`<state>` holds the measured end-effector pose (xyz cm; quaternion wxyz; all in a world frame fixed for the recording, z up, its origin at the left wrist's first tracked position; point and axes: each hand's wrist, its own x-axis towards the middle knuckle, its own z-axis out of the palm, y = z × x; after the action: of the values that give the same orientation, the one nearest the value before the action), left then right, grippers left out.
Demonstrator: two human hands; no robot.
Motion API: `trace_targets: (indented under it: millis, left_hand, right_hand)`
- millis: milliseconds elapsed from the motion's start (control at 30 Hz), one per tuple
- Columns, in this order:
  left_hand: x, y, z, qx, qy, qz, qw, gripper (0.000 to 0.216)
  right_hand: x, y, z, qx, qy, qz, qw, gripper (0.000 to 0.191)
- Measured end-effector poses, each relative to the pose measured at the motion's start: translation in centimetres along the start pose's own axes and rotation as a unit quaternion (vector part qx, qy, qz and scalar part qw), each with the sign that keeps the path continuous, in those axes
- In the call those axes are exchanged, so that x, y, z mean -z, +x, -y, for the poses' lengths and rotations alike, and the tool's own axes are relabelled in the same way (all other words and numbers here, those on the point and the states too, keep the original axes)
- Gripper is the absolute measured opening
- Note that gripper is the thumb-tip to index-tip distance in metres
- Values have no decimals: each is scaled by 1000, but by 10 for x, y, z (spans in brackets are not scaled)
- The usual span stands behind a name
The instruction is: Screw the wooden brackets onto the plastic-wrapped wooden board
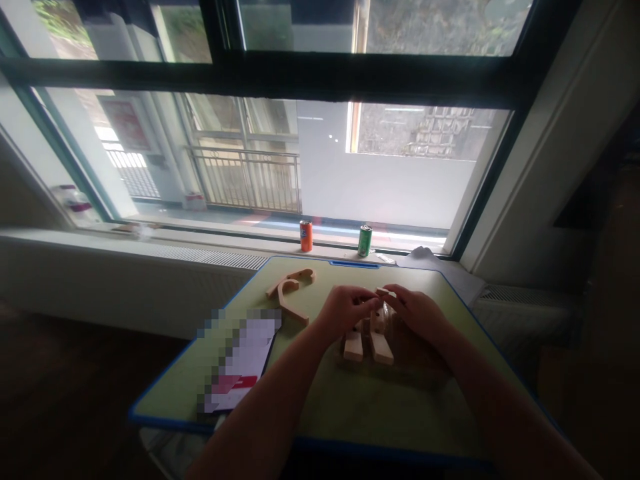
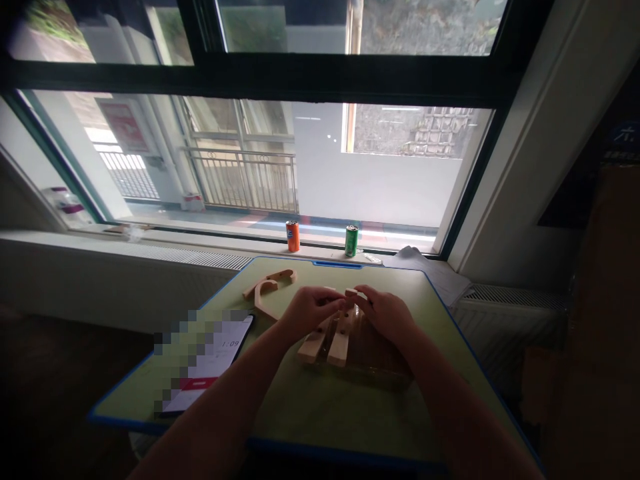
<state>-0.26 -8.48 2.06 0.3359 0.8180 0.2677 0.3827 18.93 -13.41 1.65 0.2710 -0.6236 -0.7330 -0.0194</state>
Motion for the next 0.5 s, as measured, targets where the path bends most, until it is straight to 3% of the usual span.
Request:
trace_targets:
  millis: [500]
  left_hand:
    - [0, 2, 9, -39, 71, 47, 996, 28]
  right_hand:
    - [0, 0, -1, -8, 20, 7, 1000, 39]
